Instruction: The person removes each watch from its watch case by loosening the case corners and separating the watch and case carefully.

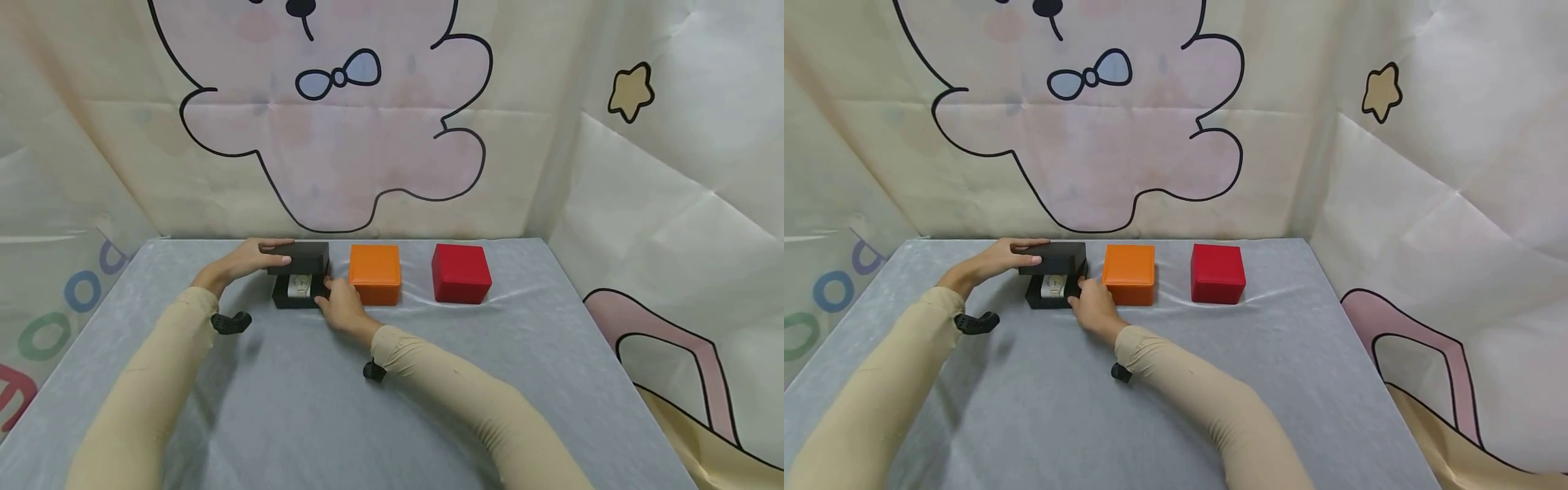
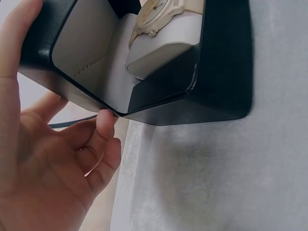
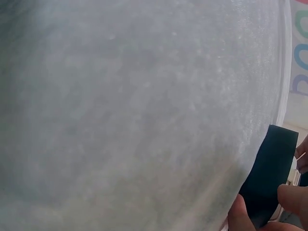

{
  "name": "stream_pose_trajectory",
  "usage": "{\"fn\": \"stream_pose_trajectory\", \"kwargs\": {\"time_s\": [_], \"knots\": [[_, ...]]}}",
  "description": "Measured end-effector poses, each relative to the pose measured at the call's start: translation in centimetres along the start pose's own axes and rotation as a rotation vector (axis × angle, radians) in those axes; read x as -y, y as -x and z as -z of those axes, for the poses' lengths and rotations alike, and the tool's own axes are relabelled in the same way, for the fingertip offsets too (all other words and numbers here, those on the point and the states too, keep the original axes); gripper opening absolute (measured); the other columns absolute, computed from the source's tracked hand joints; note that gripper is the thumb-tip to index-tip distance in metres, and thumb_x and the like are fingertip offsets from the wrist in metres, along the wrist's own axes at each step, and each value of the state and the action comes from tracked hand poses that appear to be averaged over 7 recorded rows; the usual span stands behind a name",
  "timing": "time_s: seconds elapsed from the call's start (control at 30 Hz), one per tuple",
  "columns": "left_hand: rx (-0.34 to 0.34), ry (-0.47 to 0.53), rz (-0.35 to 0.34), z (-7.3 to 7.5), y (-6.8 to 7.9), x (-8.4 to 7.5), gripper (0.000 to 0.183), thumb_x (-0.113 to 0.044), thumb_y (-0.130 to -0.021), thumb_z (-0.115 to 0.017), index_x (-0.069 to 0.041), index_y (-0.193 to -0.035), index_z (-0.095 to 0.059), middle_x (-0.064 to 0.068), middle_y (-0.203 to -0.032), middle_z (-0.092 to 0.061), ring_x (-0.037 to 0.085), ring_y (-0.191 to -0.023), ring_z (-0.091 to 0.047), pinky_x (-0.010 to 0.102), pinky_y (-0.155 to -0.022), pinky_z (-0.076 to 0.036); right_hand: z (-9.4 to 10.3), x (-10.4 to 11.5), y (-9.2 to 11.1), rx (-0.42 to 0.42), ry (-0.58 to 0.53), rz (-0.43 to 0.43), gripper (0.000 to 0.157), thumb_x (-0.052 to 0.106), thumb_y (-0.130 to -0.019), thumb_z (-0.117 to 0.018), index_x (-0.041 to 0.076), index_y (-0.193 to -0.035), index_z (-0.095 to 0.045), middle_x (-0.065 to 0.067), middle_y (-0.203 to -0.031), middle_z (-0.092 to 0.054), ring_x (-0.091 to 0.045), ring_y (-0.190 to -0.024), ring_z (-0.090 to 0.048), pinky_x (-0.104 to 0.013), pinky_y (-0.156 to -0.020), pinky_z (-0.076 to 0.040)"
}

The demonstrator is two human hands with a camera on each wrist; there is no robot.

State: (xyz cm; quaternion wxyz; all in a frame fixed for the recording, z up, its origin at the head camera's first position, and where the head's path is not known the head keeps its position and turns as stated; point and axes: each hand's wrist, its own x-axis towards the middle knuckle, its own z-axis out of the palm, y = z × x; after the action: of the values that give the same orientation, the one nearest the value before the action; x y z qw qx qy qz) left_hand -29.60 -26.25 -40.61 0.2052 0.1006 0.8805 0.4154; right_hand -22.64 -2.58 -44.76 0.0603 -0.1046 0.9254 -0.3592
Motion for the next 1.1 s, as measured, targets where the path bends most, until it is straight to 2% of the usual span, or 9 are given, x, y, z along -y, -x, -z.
{"fn": "stream_pose_trajectory", "kwargs": {"time_s": [0.07, 0.33, 0.47, 0.53, 0.67, 0.77, 0.9, 1.03, 1.1], "knots": [[0.006, 0.001, 0.001, 0.2, -0.1, 0.0, 0.076, -0.055, -0.095, -0.061, -0.021, -0.159, -0.035, 0.022, -0.167, -0.023, 0.047, -0.152, -0.022, 0.070, -0.117, -0.022, 0.0, 0.0, 0.0, 0.000, 0.002, 0.002, 0.050, 0.022, -0.098, -0.068, -0.002, -0.140, -0.056, -0.007, -0.146, -0.057, -0.024, -0.138, -0.053, -0.042, -0.112, -0.045], [0.055, 0.011, -0.054, 0.8, -0.6, 0.0, 0.071, -0.051, -0.101, -0.053, -0.015, -0.158, -0.035, 0.019, -0.166, -0.026, 0.042, -0.148, -0.034, 0.060, -0.111, -0.040, 0.0, 0.0, 0.2, -0.026, 0.022, 0.023, 0.048, 0.024, -0.097, -0.069, 0.002, -0.139, -0.059, -0.006, -0.144, -0.060, -0.024, -0.136, -0.055, -0.041, -0.111, -0.046], [0.068, 0.027, -0.032, 1.0, -0.8, -0.1, 0.070, -0.053, -0.101, -0.049, -0.015, -0.158, -0.035, 0.019, -0.166, -0.027, 0.040, -0.149, -0.033, 0.058, -0.111, -0.040, -0.1, 0.1, 0.3, -0.035, 0.031, 0.025, 0.049, 0.024, -0.096, -0.070, 0.004, -0.140, -0.059, -0.005, -0.144, -0.060, -0.024, -0.135, -0.056, -0.040, -0.110, -0.047], [0.067, 0.030, -0.015, 1.1, -1.0, -0.2, 0.072, -0.056, -0.102, -0.046, -0.013, -0.158, -0.035, 0.020, -0.164, -0.029, 0.039, -0.144, -0.039, 0.057, -0.110, -0.041, -0.1, 0.1, 0.3, -0.031, 0.038, 0.020, 0.050, 0.024, -0.097, -0.070, 0.004, -0.141, -0.057, -0.005, -0.144, -0.059, -0.023, -0.135, -0.056, -0.039, -0.110, -0.047], [0.034, 0.040, 0.052, 1.1, -1.3, -0.7, 0.078, -0.066, -0.101, -0.035, -0.005, -0.149, -0.044, 0.019, -0.137, -0.049, 0.031, -0.117, -0.051, 0.054, -0.109, -0.042, -0.1, 0.3, 0.2, -0.020, 0.062, 0.029, 0.052, 0.024, -0.097, -0.069, 0.003, -0.142, -0.055, -0.008, -0.145, -0.058, -0.025, -0.131, -0.059, -0.039, -0.106, -0.050], [0.009, 0.064, 0.096, 1.0, -1.5, -0.8, 0.080, -0.070, -0.100, -0.029, -0.003, -0.140, -0.048, 0.013, -0.117, -0.048, 0.028, -0.106, -0.051, 0.054, -0.111, -0.041, -0.2, 0.4, 0.2, -0.017, 0.069, 0.024, 0.053, 0.024, -0.098, -0.069, 0.003, -0.144, -0.054, -0.009, -0.145, -0.058, -0.026, -0.129, -0.060, -0.039, -0.104, -0.051], [-0.017, 0.085, 0.116, 0.7, -1.6, -0.7, 0.085, -0.074, -0.098, -0.024, -0.004, -0.141, -0.047, 0.011, -0.112, -0.050, 0.029, -0.107, -0.052, 0.054, -0.111, -0.042, -0.4, 0.2, 0.3, -0.025, 0.065, 0.014, 0.054, 0.024, -0.098, -0.068, 0.003, -0.145, -0.052, -0.009, -0.146, -0.058, -0.025, -0.128, -0.061, -0.039, -0.103, -0.052], [-0.059, 0.101, 0.136, 0.4, -1.8, -1.2, 0.096, -0.082, -0.093, -0.019, -0.004, -0.143, -0.045, 0.008, -0.102, -0.055, 0.024, -0.097, -0.055, 0.048, -0.103, -0.045, -0.5, 0.0, 0.3, -0.040, 0.048, 0.018, 0.056, 0.023, -0.098, -0.068, 0.006, -0.148, -0.051, -0.009, -0.146, -0.058, -0.023, -0.124, -0.064, -0.039, -0.101, -0.053], [-0.072, 0.115, 0.145, 0.4, -2.0, -1.4, 0.099, -0.083, -0.093, -0.016, -0.003, -0.148, -0.040, 0.009, -0.101, -0.056, 0.022, -0.093, -0.055, 0.045, -0.100, -0.045, -0.5, 0.0, 0.4, -0.043, 0.034, 0.016, 0.057, 0.023, -0.098, -0.068, 0.008, -0.149, -0.050, -0.008, -0.147, -0.057, -0.020, -0.114, -0.067, -0.038, -0.097, -0.055]]}}
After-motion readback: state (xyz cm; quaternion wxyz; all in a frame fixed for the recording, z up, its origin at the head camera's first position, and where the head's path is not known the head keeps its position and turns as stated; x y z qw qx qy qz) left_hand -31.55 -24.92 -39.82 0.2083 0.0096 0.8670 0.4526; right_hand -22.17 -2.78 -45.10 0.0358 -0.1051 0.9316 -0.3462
